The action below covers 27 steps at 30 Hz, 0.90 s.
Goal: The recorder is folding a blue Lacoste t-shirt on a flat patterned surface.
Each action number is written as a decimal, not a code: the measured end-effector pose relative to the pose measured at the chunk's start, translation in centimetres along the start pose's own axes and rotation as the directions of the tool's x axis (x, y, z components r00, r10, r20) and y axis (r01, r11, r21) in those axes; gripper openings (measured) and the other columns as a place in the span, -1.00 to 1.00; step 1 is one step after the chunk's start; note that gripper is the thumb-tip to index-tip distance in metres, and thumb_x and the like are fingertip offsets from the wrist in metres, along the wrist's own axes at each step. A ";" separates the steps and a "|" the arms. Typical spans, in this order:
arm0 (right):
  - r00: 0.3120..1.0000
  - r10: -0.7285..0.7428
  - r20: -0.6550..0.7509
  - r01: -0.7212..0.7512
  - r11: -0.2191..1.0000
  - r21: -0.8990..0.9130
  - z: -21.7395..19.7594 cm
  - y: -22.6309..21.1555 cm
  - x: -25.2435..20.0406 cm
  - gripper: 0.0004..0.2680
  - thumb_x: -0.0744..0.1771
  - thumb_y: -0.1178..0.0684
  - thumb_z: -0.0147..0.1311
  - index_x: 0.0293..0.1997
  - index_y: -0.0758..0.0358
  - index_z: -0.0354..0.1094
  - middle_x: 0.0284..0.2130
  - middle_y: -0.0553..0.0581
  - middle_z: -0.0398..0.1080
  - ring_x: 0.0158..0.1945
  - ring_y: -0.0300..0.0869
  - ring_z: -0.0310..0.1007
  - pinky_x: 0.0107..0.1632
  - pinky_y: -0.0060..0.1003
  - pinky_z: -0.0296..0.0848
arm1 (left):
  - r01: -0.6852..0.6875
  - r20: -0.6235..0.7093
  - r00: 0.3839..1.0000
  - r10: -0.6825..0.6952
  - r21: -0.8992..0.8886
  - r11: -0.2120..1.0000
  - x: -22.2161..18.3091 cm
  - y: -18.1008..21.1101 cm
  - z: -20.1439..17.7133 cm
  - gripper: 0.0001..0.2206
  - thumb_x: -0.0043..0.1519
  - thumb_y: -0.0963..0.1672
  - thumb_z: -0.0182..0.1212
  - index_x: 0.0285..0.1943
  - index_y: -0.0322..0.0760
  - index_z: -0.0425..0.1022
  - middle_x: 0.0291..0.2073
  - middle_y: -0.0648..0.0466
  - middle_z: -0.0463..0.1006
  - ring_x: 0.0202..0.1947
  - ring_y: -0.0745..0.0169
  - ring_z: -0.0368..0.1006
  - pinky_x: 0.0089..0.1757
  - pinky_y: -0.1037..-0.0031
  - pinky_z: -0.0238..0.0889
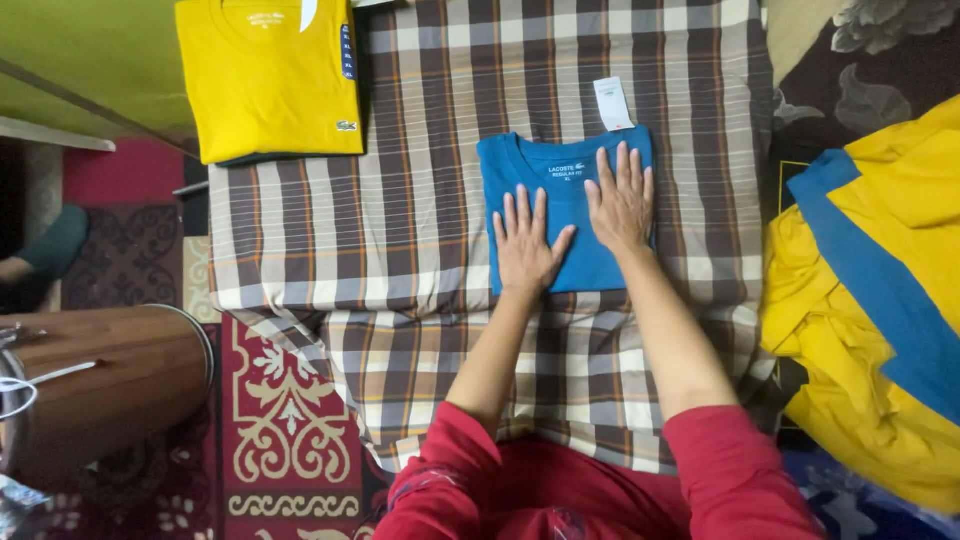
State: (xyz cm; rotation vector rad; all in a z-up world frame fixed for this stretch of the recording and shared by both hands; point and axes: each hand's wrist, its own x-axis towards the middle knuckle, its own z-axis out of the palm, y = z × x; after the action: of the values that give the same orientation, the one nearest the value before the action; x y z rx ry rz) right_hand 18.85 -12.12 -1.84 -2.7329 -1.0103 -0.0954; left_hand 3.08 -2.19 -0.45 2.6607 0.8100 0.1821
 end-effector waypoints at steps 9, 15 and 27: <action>0.999 0.018 -0.051 -0.018 1.000 0.005 -0.4 -0.1 0.2 -0.58 0.48 -0.23 -0.28 0.55 -0.03 0.04 0.51 0.26 -0.05 0.56 0.09 -0.15 0.49 0.13 -0.23 | 0.088 -0.137 0.988 -0.066 0.155 0.984 8.9 -4.7 0.0 -0.37 0.38 0.22 -0.14 0.59 0.03 0.14 0.57 -0.05 0.02 0.56 -0.24 -0.12 0.39 -0.11 -0.21; 0.996 0.004 -0.087 -0.004 1.000 0.000 -0.1 -0.2 0.2 -0.59 0.47 -0.22 -0.25 0.54 -0.02 0.07 0.49 0.26 0.00 0.55 0.07 -0.11 0.48 0.12 -0.19 | 0.138 -0.244 0.964 -0.107 0.115 0.984 8.7 0.0 -2.0 -0.28 0.34 0.16 0.14 0.63 -0.06 0.02 0.58 -0.22 -0.11 0.56 -0.38 -0.12 0.39 -0.12 -0.13; 0.980 -0.050 -0.192 0.043 0.998 -0.039 0.5 0.3 -0.2 -0.62 0.47 -0.17 -0.20 0.51 -0.02 0.14 0.46 0.25 0.07 0.51 0.06 -0.02 0.46 0.09 -0.12 | 0.110 -0.105 0.989 -0.103 0.060 0.992 8.7 -0.2 1.4 -0.38 0.43 0.18 -0.27 0.65 0.00 -0.05 0.61 -0.07 -0.15 0.61 -0.10 -0.24 0.45 0.03 -0.34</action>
State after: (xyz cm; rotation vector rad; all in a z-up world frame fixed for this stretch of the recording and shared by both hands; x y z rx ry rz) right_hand 18.83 -12.36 -2.40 -2.6672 -1.0254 -0.3815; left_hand 10.44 2.46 -1.63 2.6789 1.0042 0.2700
